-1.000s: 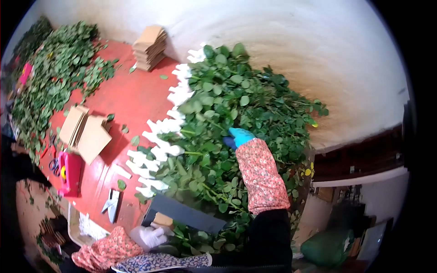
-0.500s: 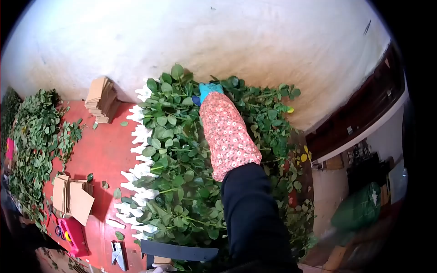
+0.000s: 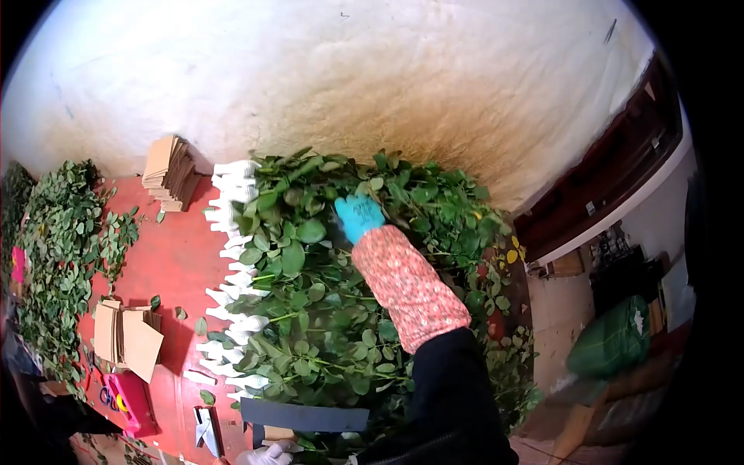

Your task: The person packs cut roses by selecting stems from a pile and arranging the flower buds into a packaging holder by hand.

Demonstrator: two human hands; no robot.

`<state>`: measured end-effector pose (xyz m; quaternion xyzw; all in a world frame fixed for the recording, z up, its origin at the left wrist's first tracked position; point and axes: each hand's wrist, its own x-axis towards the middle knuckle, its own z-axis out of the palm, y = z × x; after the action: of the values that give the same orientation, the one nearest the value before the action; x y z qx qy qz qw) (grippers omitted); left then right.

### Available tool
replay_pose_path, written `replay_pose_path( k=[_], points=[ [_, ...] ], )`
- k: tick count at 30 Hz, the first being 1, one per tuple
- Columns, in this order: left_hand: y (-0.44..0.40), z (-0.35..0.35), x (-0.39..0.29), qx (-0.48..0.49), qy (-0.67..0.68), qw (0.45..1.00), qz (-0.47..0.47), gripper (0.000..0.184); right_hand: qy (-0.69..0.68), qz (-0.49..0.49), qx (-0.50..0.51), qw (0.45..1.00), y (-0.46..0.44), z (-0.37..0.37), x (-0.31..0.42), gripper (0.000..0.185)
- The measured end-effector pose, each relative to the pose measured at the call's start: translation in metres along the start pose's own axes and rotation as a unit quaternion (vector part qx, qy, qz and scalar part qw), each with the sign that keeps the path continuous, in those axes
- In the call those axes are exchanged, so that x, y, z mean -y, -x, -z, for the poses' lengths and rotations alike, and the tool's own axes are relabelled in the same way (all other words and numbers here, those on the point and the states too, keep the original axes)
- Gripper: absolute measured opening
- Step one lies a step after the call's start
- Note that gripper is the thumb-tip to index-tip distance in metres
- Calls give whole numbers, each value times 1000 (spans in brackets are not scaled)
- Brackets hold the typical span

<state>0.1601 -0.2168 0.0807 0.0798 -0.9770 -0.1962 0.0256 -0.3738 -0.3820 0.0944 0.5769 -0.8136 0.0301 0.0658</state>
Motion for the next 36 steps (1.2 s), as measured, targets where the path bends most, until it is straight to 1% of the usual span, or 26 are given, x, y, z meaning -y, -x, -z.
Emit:
replay_pose_path(
  k=[2,4,5,6,8,9,11,12,14,15,16,17,18,20,21,22,23,24,26,27,28,29,30,32,34,36],
  points=[
    [2,-2,0,-9,49,999,6,15,3,34,-14,999,21,3,8,18],
    [8,-14,3,-20,37,999,19,16,20,33,81,996,43,26,26,20],
    [11,-14,3,30,-26,999,18,18,30,33,100,994,50,34,30,21],
    [12,-14,5,28,-26,999,20,18,9,20,92,996,57,43,32,23],
    [13,-15,11,57,8,998,-22,18,13,109,59,992,70,52,27,13],
    [12,-14,12,76,22,997,-9,18,9,112,63,992,72,50,30,13],
    [23,-28,23,150,62,986,-25,19,86,93,180,976,79,44,42,16],
    [15,-15,18,151,54,987,-17,20,83,100,182,975,82,37,48,16],
    [11,-35,35,115,176,970,-123,25,91,15,308,947,91,6,52,20],
    [6,-31,32,111,177,971,-121,25,108,63,326,937,99,-37,45,24],
    [1,-24,25,82,184,975,-90,23,57,76,254,963,115,-18,48,24],
    [-2,-15,19,53,193,978,-57,21,98,109,309,940,118,-2,52,25],
    [-4,-3,16,108,167,979,-44,20,137,143,364,910,119,15,56,25],
    [-15,27,2,115,160,980,7,20,86,110,362,922,120,70,66,27],
    [-13,23,4,83,178,980,-5,20,22,141,348,927,122,99,64,27],
    [-16,29,2,65,175,982,-11,22,49,159,303,938,123,103,58,24],
    [-15,28,2,74,170,983,-4,23,-27,157,215,964,124,136,56,19],
    [-14,28,2,83,164,983,1,24,4,125,114,986,119,149,50,16],
    [-22,45,-6,85,149,985,18,26,-71,79,-46,993,91,130,18,20],
    [-21,44,-6,98,125,987,20,25,-79,91,-67,990,77,116,3,18],
    [-20,46,-8,111,101,988,27,23,-87,104,-88,987,64,103,-11,26],
    [-22,51,-15,70,75,994,38,20,-80,106,-68,989,56,88,-22,38],
    [-21,52,-13,42,100,994,26,19,-85,95,-15,992,54,71,-31,39],
    [-12,37,-14,84,54,993,56,20,-157,-23,169,973,50,67,-25,40],
    [-15,43,-17,32,62,996,48,19,-105,41,120,986,56,67,-24,40],
    [-14,45,-18,22,65,996,51,20,-83,49,154,983,65,79,-16,39]
  ],
)
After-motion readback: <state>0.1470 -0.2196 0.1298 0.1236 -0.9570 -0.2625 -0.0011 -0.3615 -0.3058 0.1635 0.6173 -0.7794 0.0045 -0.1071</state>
